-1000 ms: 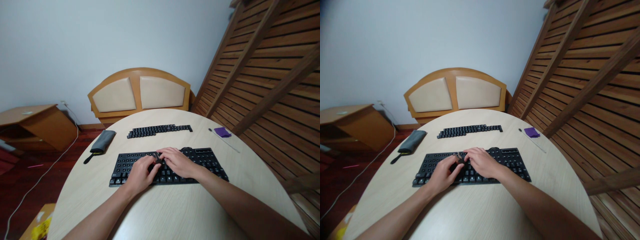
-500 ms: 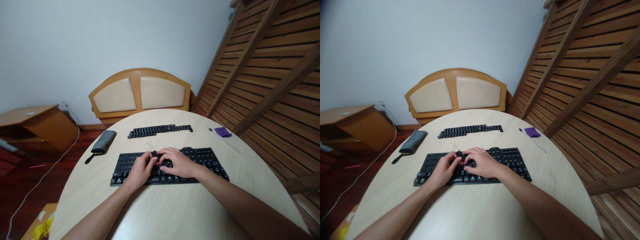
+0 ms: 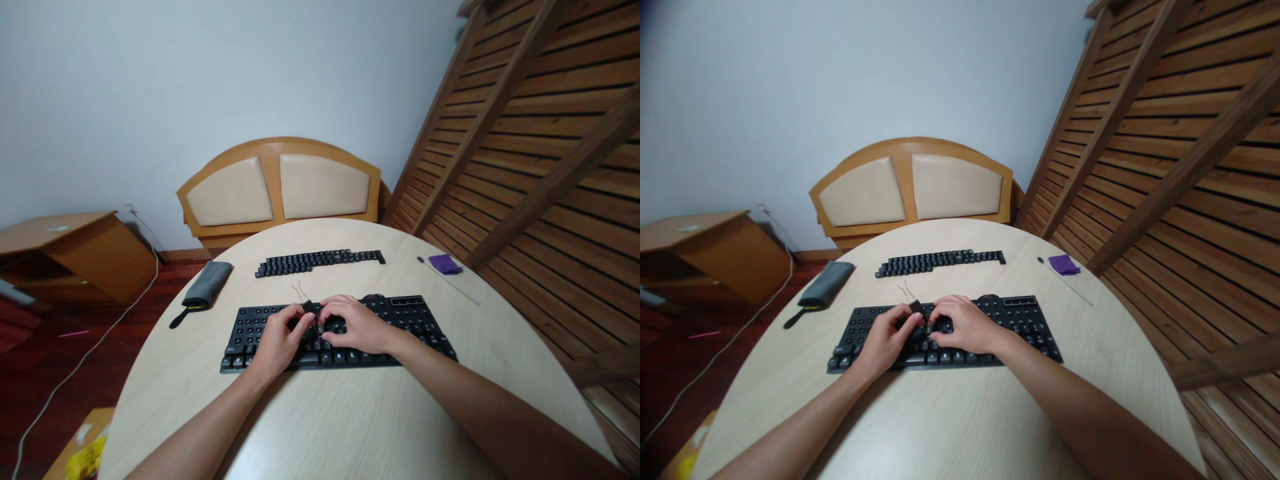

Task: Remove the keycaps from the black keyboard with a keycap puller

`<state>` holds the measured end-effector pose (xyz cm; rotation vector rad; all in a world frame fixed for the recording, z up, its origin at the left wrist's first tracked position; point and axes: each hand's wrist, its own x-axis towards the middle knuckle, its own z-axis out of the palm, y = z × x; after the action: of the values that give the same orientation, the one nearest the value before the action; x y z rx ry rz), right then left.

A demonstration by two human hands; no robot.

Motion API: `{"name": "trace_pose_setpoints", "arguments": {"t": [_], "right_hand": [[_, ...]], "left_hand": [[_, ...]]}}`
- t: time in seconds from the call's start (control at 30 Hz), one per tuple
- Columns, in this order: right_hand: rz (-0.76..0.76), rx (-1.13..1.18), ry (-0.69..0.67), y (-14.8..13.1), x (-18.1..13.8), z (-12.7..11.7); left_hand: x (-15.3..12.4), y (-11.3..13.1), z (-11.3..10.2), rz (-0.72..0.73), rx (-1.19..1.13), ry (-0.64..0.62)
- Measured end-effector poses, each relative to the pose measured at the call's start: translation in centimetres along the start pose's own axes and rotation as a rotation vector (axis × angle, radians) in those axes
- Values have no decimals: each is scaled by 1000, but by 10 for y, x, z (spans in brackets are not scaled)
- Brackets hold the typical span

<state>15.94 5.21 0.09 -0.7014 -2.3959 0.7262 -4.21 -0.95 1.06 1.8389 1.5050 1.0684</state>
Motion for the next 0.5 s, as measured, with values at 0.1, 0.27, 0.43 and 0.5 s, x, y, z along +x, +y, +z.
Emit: {"name": "trace_pose_setpoints", "arguments": {"t": [0.1,0.27,0.43,0.5], "right_hand": [[31,28,20,0,0,0],[58,177,28,-4,0,-1],[86,395,39,-6,1,-1],[82,422,49,-5,1,-2]], "left_hand": [[0,-2,1,0,26,11],[-1,-6,3,-11,51,15],[-1,-8,5,-10,36,7],[-1,-8,5,-13,26,9]]}}
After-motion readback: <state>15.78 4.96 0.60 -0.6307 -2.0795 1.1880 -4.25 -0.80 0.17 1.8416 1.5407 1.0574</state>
